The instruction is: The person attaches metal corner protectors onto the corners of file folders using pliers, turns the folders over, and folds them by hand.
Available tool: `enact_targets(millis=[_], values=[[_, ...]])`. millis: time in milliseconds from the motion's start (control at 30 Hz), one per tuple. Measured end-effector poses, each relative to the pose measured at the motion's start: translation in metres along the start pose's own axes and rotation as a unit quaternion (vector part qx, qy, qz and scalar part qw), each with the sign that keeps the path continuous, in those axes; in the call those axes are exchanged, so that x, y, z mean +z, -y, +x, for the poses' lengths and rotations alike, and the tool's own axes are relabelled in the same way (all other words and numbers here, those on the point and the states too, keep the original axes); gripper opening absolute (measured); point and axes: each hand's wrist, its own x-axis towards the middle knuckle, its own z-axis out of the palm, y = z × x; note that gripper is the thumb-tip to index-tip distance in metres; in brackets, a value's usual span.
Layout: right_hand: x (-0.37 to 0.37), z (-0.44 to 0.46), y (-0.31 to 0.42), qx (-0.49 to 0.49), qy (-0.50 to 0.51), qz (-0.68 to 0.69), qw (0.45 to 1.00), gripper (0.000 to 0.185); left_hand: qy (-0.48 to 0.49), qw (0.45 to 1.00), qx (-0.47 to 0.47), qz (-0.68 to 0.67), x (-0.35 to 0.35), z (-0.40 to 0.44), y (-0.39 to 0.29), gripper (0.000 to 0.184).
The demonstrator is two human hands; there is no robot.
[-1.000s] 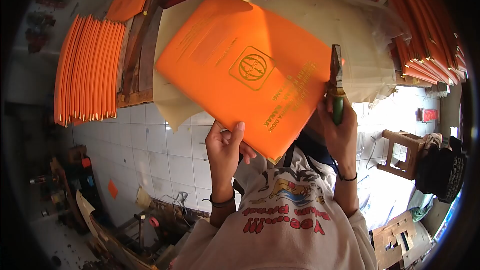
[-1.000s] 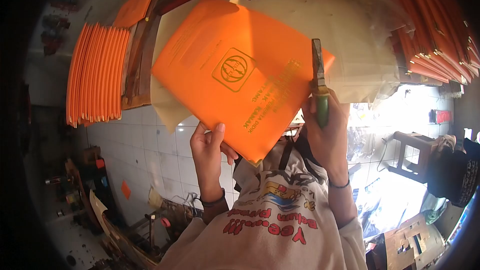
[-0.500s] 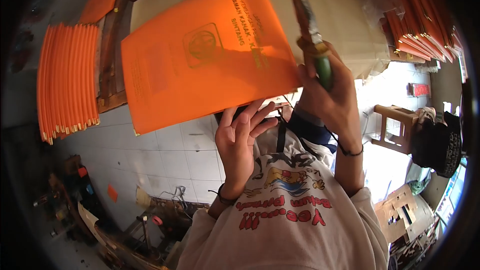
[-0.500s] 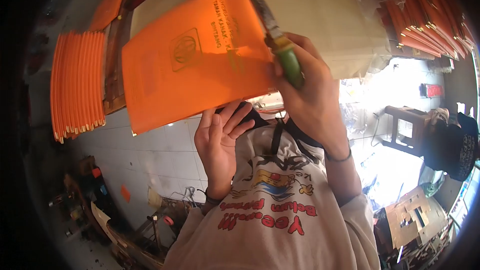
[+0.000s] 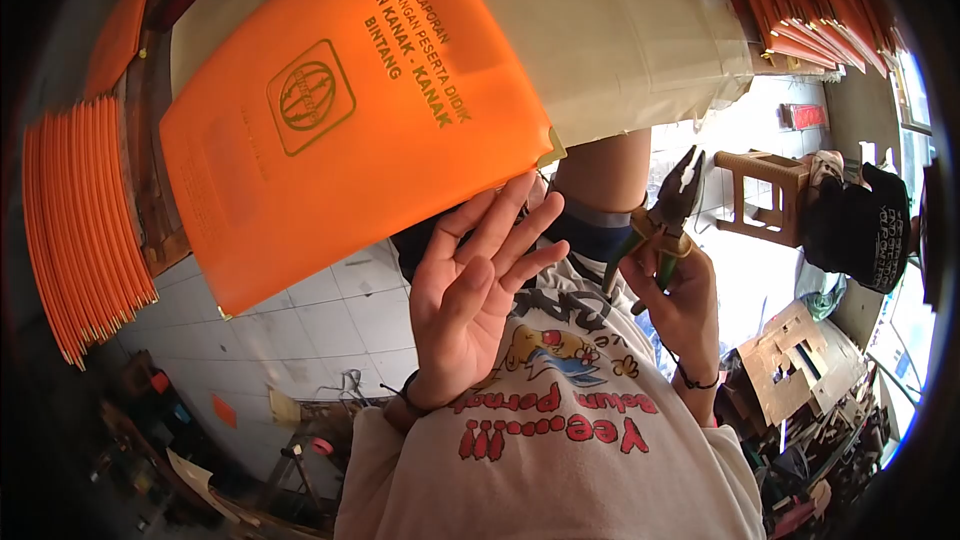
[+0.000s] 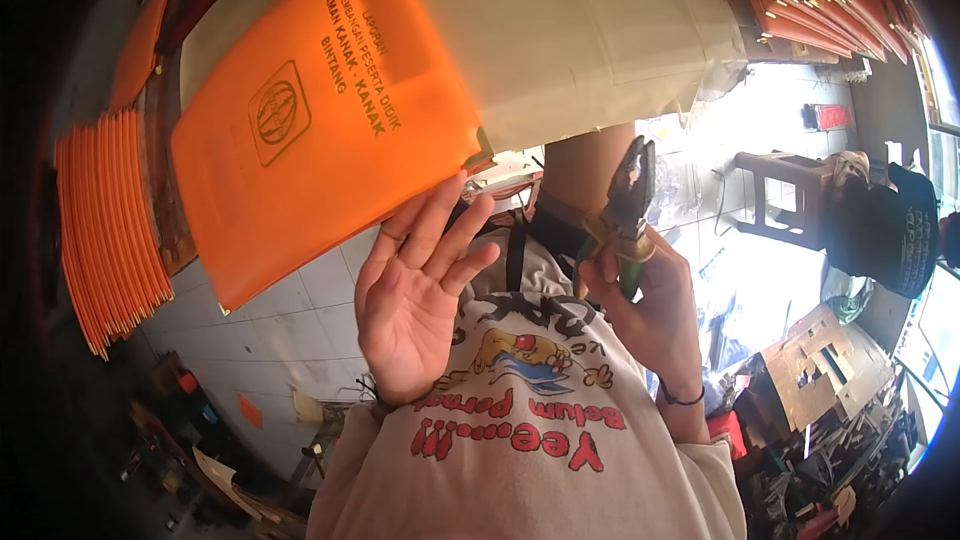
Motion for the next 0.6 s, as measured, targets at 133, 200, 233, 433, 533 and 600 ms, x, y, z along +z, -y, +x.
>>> enact_targets(millis=[133,200,233,433,533,600], values=[[-0.004,-0.002,-0.001,0.019,-0.009,-0.015,1.0,0.024,0.03,0.999,0.037,-0.007,-0.003,0.003,0.0,0.06],[-0.003,-0.002,-0.001,-0.001,-0.025,0.015,1.0,0.024,0.036,0.998,0.054,-0.012,-0.007,0.008,0.005,0.061],[-0.005,-0.002,0.0,0.014,-0.027,0.026,0.999,0.025,0.032,0.998,0.05,-0.025,-0.006,0.01,0.004,0.061],[-0.014,0.003,-0.005,0.028,-0.038,0.022,0.999,0.026,0.041,0.998,0.056,-0.005,-0.005,0.015,0.002,0.056],[-0.009,0.005,0.002,0.033,-0.051,0.036,0.997,0.026,0.037,0.998,0.052,-0.021,-0.006,0.025,-0.001,0.054],[-0.012,0.005,0.002,0.033,-0.034,-0.019,0.999,0.027,0.038,0.997,0.033,-0.057,-0.006,0.032,-0.003,0.054]])
